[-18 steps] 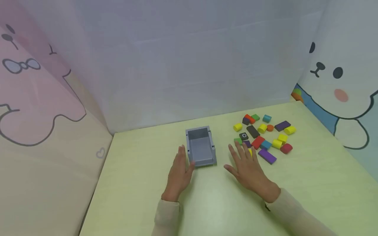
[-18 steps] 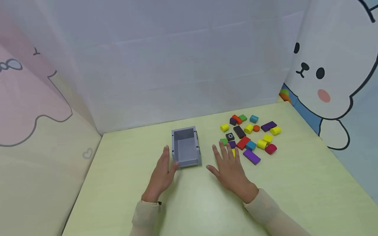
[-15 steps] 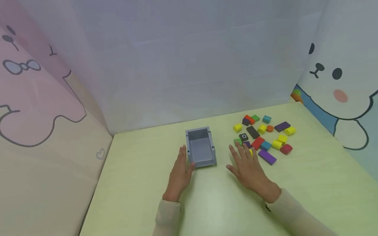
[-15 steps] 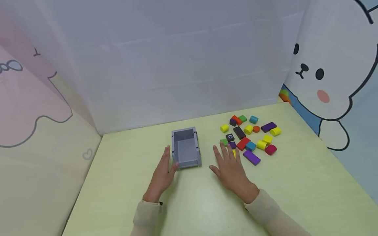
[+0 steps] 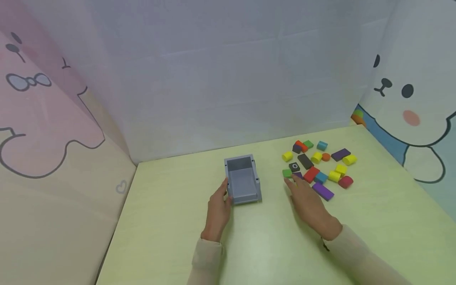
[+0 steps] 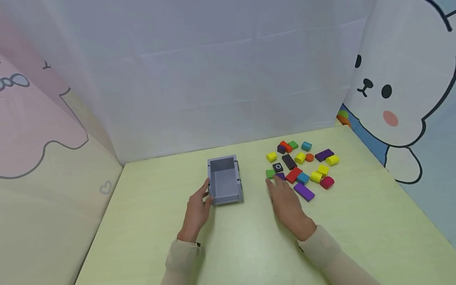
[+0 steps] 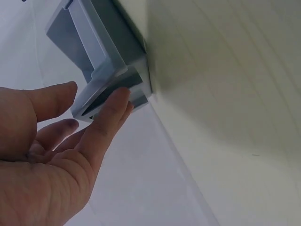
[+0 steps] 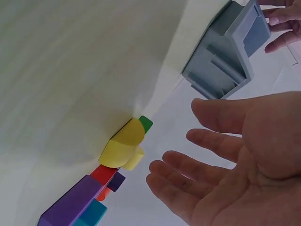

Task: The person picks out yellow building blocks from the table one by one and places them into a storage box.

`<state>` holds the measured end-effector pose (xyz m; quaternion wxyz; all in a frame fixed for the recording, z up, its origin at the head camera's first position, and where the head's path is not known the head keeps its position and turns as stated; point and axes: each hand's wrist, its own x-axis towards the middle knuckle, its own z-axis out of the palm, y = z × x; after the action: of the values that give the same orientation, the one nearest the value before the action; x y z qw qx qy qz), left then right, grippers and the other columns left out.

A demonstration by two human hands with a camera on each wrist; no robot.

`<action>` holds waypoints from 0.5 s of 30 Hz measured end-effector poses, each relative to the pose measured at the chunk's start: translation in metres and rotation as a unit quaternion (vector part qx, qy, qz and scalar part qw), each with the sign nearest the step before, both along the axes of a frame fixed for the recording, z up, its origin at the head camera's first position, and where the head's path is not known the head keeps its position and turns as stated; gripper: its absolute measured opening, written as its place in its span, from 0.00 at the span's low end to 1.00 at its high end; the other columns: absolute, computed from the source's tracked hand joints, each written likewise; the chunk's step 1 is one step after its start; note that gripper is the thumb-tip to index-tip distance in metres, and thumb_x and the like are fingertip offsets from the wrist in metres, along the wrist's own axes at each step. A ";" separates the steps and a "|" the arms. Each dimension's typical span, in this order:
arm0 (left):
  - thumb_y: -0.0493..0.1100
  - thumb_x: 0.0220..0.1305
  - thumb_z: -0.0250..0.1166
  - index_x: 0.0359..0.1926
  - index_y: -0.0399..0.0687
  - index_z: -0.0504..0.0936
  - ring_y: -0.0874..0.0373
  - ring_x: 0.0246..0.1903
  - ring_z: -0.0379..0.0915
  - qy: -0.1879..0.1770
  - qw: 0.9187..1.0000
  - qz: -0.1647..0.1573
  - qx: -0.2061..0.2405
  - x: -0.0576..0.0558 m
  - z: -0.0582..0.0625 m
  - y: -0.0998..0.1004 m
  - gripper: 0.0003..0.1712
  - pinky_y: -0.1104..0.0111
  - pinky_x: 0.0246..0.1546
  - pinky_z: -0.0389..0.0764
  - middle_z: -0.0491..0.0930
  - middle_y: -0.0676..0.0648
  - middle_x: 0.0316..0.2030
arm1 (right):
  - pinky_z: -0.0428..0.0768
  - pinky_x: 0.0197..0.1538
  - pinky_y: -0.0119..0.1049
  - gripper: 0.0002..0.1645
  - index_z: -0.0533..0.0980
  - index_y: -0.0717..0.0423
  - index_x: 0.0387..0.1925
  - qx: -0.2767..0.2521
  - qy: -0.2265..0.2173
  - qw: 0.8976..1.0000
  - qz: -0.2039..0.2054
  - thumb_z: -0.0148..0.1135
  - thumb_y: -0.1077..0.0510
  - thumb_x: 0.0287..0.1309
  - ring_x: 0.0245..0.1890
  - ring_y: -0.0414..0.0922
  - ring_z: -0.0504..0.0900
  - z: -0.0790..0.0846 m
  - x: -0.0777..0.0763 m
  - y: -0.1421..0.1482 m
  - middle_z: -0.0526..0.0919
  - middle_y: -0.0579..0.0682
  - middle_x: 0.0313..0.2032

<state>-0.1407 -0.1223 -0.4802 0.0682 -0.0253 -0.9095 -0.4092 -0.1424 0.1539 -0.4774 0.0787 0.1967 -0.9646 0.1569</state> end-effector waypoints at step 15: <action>0.27 0.54 0.61 0.61 0.50 0.68 0.56 0.41 0.73 0.048 0.999 0.009 -0.021 -0.002 -0.001 0.002 0.33 0.61 0.36 0.78 0.75 0.45 0.52 | 0.69 0.53 0.56 0.17 0.70 0.66 0.51 -0.047 -0.036 0.998 -0.007 0.49 0.70 0.59 0.52 0.60 0.67 -0.003 -0.007 0.012 0.69 0.66 0.52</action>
<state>-0.1429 -0.1203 -0.4810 0.1153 -0.0378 -0.9136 -0.3881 -0.1494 0.1657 -0.4805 0.0538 0.1803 -0.9598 0.2081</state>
